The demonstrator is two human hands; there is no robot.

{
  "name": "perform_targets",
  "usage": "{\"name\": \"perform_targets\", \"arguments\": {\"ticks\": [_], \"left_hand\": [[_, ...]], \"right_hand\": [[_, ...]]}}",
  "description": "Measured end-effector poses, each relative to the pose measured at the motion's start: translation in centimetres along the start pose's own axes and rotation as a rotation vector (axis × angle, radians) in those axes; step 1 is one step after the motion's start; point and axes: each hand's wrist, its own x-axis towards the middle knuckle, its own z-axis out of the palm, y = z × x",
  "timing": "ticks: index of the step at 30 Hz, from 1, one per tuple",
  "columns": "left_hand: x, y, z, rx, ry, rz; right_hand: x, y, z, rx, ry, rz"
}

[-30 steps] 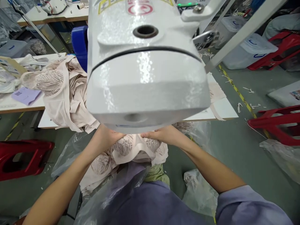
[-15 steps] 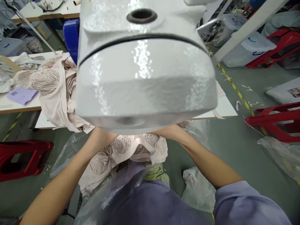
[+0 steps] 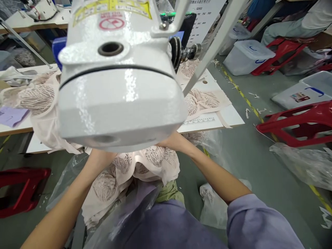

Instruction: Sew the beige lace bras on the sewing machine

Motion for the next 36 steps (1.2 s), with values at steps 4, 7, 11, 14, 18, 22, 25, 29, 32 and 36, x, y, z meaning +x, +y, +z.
{"name": "perform_targets", "arguments": {"ticks": [4, 7, 11, 14, 18, 22, 25, 29, 32, 36], "left_hand": [[-0.2, 0.2, 0.2, 0.107, -0.062, 0.141], [-0.3, 0.6, 0.6, 0.11, -0.076, 0.179], [-0.3, 0.4, 0.9, 0.114, -0.07, 0.173], [-0.7, -0.3, 0.7, 0.134, -0.078, 0.122], [-2.9, -0.3, 0.0, 0.179, 0.053, 0.028], [-7.0, 2.3, 0.2, 0.2, 0.226, 0.257], [-9.5, 4.7, 1.6, 0.071, 0.12, 0.65], [-9.8, 5.5, 3.0, 0.037, -0.209, 0.601], [-8.5, 4.2, 2.6, -0.021, -0.407, 0.12], [-6.4, 2.4, 1.8, -0.119, -0.232, -0.139]], "right_hand": [[-1.0, 4.2, 1.6, 0.232, 0.046, 0.081], [-2.5, 7.4, 3.3, 0.65, -0.078, 0.225], [-4.5, 9.6, 4.3, 0.91, -0.162, 0.375], [-5.2, 9.4, 3.3, 0.939, 0.037, 0.363], [-5.8, 7.5, 0.3, 0.926, 0.226, 0.317], [-7.2, 3.2, -0.9, 0.796, 0.31, 0.172], [-8.0, -1.8, 1.2, 0.631, 0.001, 0.02], [-8.0, -6.8, 4.3, 0.32, -0.394, -0.16], [-7.2, -7.1, 4.6, 0.107, -0.225, -0.175], [-5.2, -5.2, 4.2, -0.192, 0.047, -0.064]]}}
